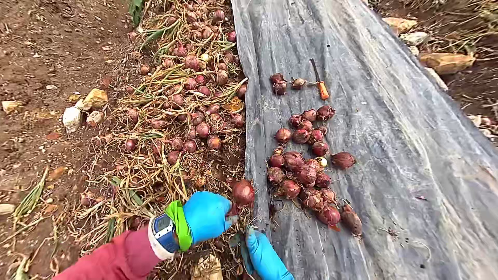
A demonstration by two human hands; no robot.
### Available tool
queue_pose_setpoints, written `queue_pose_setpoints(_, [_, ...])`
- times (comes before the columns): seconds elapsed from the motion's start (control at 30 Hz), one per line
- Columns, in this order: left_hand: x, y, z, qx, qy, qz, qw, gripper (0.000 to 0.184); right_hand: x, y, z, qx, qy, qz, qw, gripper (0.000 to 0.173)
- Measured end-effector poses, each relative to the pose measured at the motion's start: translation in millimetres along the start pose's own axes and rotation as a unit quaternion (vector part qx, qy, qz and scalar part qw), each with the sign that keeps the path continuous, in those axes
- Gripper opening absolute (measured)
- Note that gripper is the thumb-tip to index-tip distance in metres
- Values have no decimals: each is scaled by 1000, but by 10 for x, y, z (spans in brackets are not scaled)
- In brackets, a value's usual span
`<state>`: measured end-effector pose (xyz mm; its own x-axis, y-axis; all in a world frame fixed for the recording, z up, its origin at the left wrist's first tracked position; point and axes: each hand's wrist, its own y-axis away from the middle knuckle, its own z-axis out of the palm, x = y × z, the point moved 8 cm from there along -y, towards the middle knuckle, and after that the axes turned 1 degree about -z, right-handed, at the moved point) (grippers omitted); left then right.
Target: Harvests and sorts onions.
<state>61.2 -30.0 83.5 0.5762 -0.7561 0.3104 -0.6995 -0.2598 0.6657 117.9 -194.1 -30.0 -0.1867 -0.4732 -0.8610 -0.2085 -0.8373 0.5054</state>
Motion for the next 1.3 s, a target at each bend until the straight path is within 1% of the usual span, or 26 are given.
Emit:
queue_pose_setpoints(0.03, [225,-64,122,-57,-20,50,997,38,-21,4,-40,-1,5,-4,1000,94])
queue_pose_setpoints(0.07, [316,-165,185,-79,-28,69,994,34,-86,21,-136,28,-15,-16,999,93])
queue_pose_setpoints(0.1, [221,-306,138,-69,-20,40,997,33,-144,45,-289,84,-68,-31,994,91])
queue_pose_setpoints(0.17, [-475,-624,-161,25,1,-117,993,39,-199,101,-674,210,-148,-32,966,79])
queue_pose_setpoints(0.23, [-1416,-875,-538,157,11,-264,951,46,-119,57,-891,257,-177,-7,950,72])
queue_pose_setpoints(0.3, [-2127,-1101,-712,236,8,-342,909,50,6,-10,-817,217,-154,20,964,73])
queue_pose_setpoints(0.33, [-2302,-1181,-741,233,17,-367,900,55,36,-41,-710,191,-140,35,971,77])
queue_pose_setpoints(0.37, [-2310,-1200,-808,208,33,-387,898,58,77,-85,-593,163,-129,41,977,82])
queue_pose_setpoints(0.4, [-2202,-1188,-918,116,64,-408,904,58,158,-143,-491,143,-121,46,981,89])
queue_pose_setpoints(0.43, [-2140,-1193,-1000,58,68,-416,905,56,216,-205,-405,129,-123,49,983,92])
queue_pose_setpoints(0.47, [-2167,-1224,-1002,33,56,-413,909,53,259,-246,-334,123,-132,55,982,93])
queue_pose_setpoints(0.5, [-2285,-1272,-920,41,36,-402,914,51,288,-269,-276,120,-138,58,981,95])
queue_pose_setpoints(0.57, [-2558,-1424,-794,142,-21,-363,921,45,288,-367,-193,115,-153,62,980,93])
queue_pose_setpoints(0.6, [-2572,-1487,-759,181,-40,-333,924,47,294,-408,-160,109,-155,64,980,92])
queue_pose_setpoints(0.67, [-2452,-1622,-601,232,-25,-279,932,63,328,-424,-96,102,-159,74,979,89])
queue_pose_setpoints(0.7, [-2374,-1653,-491,244,26,-273,930,70,345,-410,-69,101,-161,80,979,88])
queue_pose_setpoints(0.77, [-2359,-1621,-312,256,114,-322,904,77,333,-337,-42,108,-163,80,977,86])
queue_pose_setpoints(0.83, [-2438,-1559,-315,224,153,-360,893,68,201,-230,-86,126,-168,81,974,80])
queue_pose_setpoints(0.87, [-2443,-1517,-340,200,159,-352,901,61,178,-150,-121,137,-179,85,971,77])
queue_pose_setpoints(0.93, [-2297,-1356,-461,191,162,-293,923,53,269,-93,-163,146,-229,105,957,84])
queue_pose_setpoints(1.0, [-1853,-1033,-590,192,149,-217,945,50,452,-150,-99,131,-261,121,949,94])
queue_pose_setpoints(1.07, [-1235,-652,-476,165,110,-144,969,39,414,-175,47,73,-255,65,962,93])
queue_pose_setpoints(1.13, [-644,-353,-156,60,81,-63,993,38,98,-181,86,45,-228,-37,972,91])
queue_pose_setpoints(1.17, [-393,-221,28,-8,79,-19,997,46,-78,-154,70,56,-183,-72,979,89])
queue_pose_setpoints(1.23, [-132,-18,313,-86,91,45,991,62,-292,-26,21,95,-79,-86,989,92])
queue_pose_setpoints(1.3, [-147,73,334,-87,83,54,991,66,-294,50,11,71,-30,-48,996,89])
